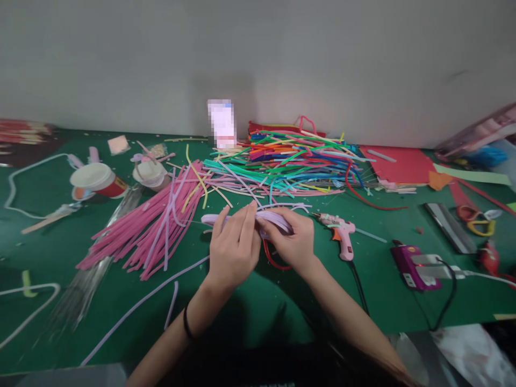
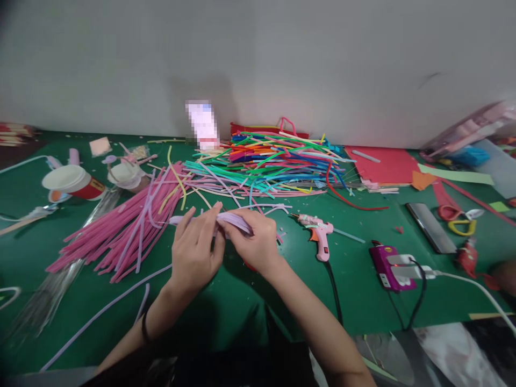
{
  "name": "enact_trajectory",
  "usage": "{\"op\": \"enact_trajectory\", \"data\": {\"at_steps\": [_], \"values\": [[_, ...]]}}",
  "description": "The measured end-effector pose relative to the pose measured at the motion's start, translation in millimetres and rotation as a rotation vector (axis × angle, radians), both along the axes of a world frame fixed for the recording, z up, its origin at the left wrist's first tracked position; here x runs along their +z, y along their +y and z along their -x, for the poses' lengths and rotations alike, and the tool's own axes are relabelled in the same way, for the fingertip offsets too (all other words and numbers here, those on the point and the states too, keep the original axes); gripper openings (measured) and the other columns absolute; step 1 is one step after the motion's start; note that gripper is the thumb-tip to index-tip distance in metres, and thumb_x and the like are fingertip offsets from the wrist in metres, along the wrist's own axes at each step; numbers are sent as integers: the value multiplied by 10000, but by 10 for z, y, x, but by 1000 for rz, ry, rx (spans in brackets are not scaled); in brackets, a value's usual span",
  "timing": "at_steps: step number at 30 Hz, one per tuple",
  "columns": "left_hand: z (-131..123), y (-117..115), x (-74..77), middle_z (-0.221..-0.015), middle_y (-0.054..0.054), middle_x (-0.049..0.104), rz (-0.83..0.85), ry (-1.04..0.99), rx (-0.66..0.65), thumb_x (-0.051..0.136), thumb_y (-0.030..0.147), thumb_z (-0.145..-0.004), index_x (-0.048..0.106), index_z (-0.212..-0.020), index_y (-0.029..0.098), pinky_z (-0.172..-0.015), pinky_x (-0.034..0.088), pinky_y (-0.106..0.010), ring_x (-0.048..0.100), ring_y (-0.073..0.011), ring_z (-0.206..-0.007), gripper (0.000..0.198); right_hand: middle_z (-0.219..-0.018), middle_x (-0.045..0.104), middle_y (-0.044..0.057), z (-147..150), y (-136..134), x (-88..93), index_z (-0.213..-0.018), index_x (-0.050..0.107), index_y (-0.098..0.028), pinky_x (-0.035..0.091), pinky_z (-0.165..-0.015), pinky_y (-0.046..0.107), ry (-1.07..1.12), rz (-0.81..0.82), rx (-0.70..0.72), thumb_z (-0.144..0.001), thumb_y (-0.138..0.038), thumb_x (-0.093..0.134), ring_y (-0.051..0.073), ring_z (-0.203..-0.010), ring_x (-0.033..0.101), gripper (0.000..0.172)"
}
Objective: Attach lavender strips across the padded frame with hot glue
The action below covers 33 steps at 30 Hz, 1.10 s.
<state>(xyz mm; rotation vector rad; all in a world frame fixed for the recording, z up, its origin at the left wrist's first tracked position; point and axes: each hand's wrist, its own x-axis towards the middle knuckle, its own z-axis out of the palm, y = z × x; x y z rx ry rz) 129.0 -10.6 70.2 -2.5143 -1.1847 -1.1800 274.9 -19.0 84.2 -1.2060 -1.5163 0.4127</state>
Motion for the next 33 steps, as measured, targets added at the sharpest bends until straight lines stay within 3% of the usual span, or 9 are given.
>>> {"op": "enact_trajectory", "data": {"at_steps": [7,12,17,20,23,28,33], "values": [[31,20,11,-1223,-163,703,0,-22,-66,526,103,-908,440,-1440,101,-1101,414,-460,687,-239,-1095,539,-807,777,6,28,-1,-17,-855,761,-233,568,-689,258,22,17,-47,-843,-312,714,154,-674,707,93],[156,158,83,-1047,-65,767,131,-99,-125,545,164,-951,648,-1164,192,-1027,473,-392,714,-189,-940,239,-842,776,-11,-24,19,44,-910,751,-224,550,-684,218,28,85,57,-854,-312,714,134,-708,708,111],[281,195,222,-995,-37,765,265,-254,16,581,259,-954,695,-1064,208,-855,542,-307,711,-188,-914,166,-954,781,6,-100,-9,56,-1018,730,-230,571,-765,257,51,27,13,-842,-295,723,163,-833,727,187],[298,160,304,-1077,-32,754,321,-320,27,604,285,-940,679,-1169,228,-827,561,-292,717,-181,-905,247,-965,784,8,-110,-22,66,-1016,739,-249,582,-780,283,31,-41,-63,-864,-258,683,175,-856,732,163],[281,147,385,-1177,-29,733,284,-333,-14,648,265,-913,645,-1272,267,-853,571,-302,719,-185,-947,359,-986,787,6,-90,-21,119,-1041,741,-257,584,-795,278,12,-111,-56,-875,-237,668,166,-856,737,182],[229,189,465,-1080,-9,760,190,-380,-78,661,215,-904,712,-1154,275,-837,579,-297,720,-178,-947,262,-1056,779,17,-50,-27,204,-1107,729,-265,577,-832,291,-5,-129,-18,-897,-267,662,170,-912,734,220],[176,200,464,-1018,-5,769,144,-449,-142,676,198,-895,737,-1076,270,-802,582,-327,715,-185,-912,205,-988,787,8,-36,-39,219,-1081,739,-276,573,-805,303,-17,-155,5,-925,-274,625,166,-846,729,193]]}}
